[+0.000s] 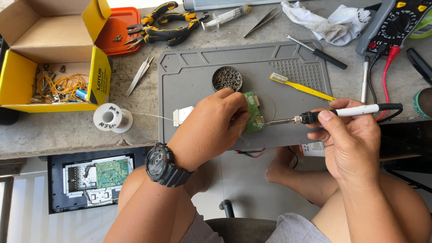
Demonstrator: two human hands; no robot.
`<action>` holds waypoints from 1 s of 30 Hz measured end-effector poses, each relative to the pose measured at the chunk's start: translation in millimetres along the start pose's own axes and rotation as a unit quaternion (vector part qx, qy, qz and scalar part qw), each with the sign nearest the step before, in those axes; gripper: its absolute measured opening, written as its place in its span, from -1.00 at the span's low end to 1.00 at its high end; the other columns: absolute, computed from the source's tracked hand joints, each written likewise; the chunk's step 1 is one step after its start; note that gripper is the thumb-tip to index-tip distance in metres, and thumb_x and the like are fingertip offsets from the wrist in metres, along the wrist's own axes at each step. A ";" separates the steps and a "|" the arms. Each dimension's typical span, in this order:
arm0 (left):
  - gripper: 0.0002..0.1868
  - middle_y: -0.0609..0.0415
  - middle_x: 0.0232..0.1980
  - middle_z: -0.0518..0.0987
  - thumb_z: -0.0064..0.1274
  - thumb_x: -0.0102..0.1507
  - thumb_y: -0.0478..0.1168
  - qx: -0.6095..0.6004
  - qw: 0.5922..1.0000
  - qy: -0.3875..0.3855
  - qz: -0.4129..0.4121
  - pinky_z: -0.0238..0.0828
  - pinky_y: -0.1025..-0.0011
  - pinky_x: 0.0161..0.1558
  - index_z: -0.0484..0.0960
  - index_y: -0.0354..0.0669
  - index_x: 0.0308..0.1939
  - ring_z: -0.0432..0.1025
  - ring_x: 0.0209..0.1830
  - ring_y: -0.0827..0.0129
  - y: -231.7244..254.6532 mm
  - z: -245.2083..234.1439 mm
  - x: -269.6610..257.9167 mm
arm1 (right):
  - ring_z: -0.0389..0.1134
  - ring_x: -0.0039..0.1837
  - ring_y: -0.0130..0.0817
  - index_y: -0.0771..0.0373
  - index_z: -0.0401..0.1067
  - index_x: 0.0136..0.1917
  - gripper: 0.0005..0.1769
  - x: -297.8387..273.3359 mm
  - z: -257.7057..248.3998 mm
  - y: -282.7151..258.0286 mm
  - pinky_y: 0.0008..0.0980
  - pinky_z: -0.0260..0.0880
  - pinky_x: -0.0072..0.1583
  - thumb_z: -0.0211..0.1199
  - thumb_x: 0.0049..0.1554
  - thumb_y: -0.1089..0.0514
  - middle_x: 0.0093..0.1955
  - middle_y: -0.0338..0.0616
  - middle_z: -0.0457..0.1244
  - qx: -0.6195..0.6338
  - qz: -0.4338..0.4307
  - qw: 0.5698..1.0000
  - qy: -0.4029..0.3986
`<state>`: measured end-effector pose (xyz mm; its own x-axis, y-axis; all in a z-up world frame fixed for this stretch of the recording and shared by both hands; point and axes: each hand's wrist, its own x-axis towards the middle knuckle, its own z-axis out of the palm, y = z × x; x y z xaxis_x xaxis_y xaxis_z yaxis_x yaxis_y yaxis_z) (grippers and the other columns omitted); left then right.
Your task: The person uses a soldering iron and solder wire to solder components on a green circuit board. They hold the board steady with one hand while applying heat and solder with the other. The work is performed on a gray mat on a cluttered workbench.
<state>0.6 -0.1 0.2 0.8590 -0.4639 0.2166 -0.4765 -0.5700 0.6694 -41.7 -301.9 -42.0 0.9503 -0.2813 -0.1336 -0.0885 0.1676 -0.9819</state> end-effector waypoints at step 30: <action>-0.89 -0.01 -0.14 0.66 0.32 0.51 -0.23 0.189 0.922 0.325 -0.097 0.44 0.04 -0.11 0.72 -0.14 -0.07 0.55 -0.20 0.05 -73.7 -47.6 -41.6 | 0.49 0.42 0.31 0.30 0.13 0.47 -0.67 -30.1 41.3 -37.2 -0.11 0.75 0.18 0.22 0.60 0.24 0.48 0.54 0.26 -0.115 -0.526 0.839 0.071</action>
<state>8.9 93.5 -24.3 0.8074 0.1059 0.5804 -0.2278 -0.8515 0.4724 -54.6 -260.6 4.1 0.4943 -0.2717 0.8257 0.7068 -0.4274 -0.5637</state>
